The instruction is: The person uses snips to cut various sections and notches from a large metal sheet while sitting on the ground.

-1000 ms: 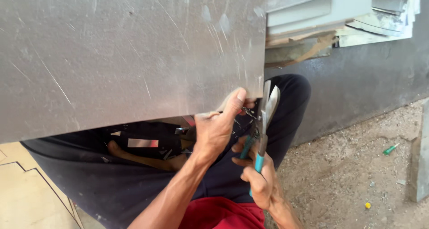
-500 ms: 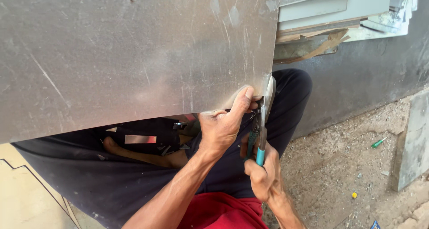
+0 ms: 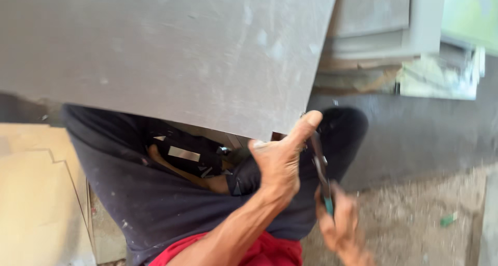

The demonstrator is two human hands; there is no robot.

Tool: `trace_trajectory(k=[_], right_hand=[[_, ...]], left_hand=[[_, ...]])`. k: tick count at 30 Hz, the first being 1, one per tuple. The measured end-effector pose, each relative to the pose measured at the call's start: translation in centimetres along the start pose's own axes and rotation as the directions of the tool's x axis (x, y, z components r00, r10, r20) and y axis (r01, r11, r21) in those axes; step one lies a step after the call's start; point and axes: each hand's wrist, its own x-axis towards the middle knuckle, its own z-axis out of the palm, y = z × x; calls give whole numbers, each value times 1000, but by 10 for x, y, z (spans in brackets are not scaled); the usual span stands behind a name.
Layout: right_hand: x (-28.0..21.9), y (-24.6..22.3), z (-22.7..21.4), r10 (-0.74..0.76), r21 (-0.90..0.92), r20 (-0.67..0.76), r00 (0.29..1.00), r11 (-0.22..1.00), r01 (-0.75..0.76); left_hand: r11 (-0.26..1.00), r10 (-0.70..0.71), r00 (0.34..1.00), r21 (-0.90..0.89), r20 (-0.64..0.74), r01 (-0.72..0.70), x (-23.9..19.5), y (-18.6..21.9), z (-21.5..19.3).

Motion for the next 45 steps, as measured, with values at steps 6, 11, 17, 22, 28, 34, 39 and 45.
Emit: trace_trajectory(k=[6,11,17,22,28,34,39,45], right_hand=[[-33,17,27,60,344,-105,993,939,-21],[-13,-8,25,19,279,-90,996,960,7],[-17,-5,42,143,338,61,988,928,-156],[-17,19,78,69,556,114,991,822,-122],[-6,31,103,-6,710,213,977,688,-150],[-10,-20,108,-116,532,405,907,837,-131],[-10,-100,95,-198,431,703,683,883,-186],[-7,-132,108,-98,288,821,563,922,-259]], left_hand=[[758,-435,860,-408,268,510,12,-5,-9],[971,13,935,217,354,-95,11,-6,-46],[978,199,979,-46,-51,-201,49,57,-91],[927,94,904,295,417,-233,45,55,-51],[922,381,922,49,63,-384,6,116,-137],[693,715,677,301,-171,-655,44,233,-218],[743,562,819,364,116,-562,29,203,-232],[912,300,937,234,179,-337,10,148,-225]])
